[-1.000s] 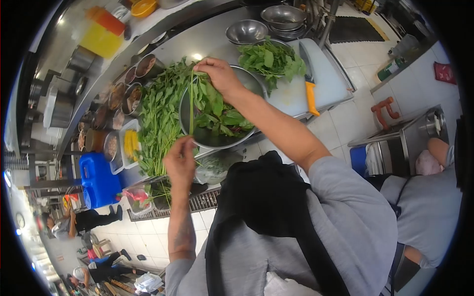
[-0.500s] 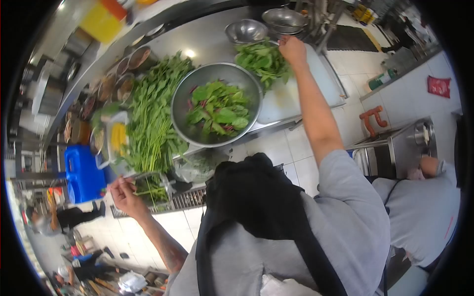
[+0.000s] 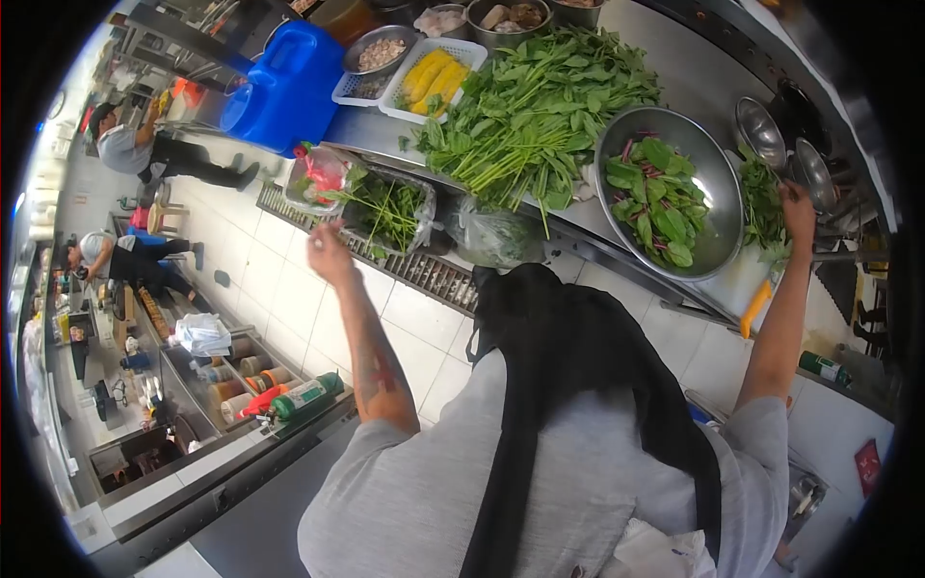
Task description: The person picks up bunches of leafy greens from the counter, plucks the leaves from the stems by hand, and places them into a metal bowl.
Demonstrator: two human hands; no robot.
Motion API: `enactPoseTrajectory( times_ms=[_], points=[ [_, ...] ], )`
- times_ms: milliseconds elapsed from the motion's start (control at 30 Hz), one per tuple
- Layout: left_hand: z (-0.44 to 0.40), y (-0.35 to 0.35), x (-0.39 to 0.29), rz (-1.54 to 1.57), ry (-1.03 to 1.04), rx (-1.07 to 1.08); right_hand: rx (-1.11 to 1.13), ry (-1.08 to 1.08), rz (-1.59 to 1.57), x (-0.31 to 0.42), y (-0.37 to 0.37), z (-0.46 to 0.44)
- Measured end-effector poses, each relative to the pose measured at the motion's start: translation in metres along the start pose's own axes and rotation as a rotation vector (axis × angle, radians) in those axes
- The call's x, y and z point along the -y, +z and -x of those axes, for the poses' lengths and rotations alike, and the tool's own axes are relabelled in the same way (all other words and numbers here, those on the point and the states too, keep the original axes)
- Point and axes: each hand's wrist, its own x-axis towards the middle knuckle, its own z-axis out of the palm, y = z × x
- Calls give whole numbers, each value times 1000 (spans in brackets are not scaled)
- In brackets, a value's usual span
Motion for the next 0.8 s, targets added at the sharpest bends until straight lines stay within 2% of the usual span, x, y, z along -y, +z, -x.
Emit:
enactPoseTrajectory(
  times_ms=[33,67,100,133,167,200,267,333,367,400,433,533,567,633,667,733,800],
  points=[
    [-14,-3,45,-40,-90,100,-111,67,-14,8,-6,1],
    [-29,-6,90,-83,-186,200,-100,68,-1,13,-8,-2],
    [-42,-11,125,-88,-206,202,-111,-21,-51,12,-11,-8],
    [-59,-12,153,-536,-47,251,-130,-108,-101,10,-18,-11],
    [-82,-3,180,-968,136,300,-143,-100,-86,25,-29,-3],
    [-114,8,212,-698,213,228,-168,-114,-35,54,-39,8],
    [-56,78,67,-552,283,180,-204,-109,34,98,-54,26],
    [-25,136,11,-291,343,272,-205,-220,-91,127,-55,41],
    [-7,164,-13,-298,405,350,-212,-208,-86,140,-52,48],
    [10,192,-30,-303,473,428,-165,-253,-209,152,-48,53],
    [22,222,-37,-324,538,551,-120,-297,-335,164,-45,61],
    [50,292,-62,-438,626,887,-110,-289,-295,202,-45,85],
    [48,313,-57,-433,644,897,-126,-278,-302,209,-45,93],
    [46,349,-37,-846,785,927,-134,-324,-269,217,-42,104],
    [51,356,-41,-842,812,930,-155,-313,-279,218,-42,108],
    [65,357,-42,-1192,819,934,-121,-393,-325,212,-38,125],
    [68,359,-39,-1223,831,963,-127,-377,-402,202,-31,137]
  ],
)
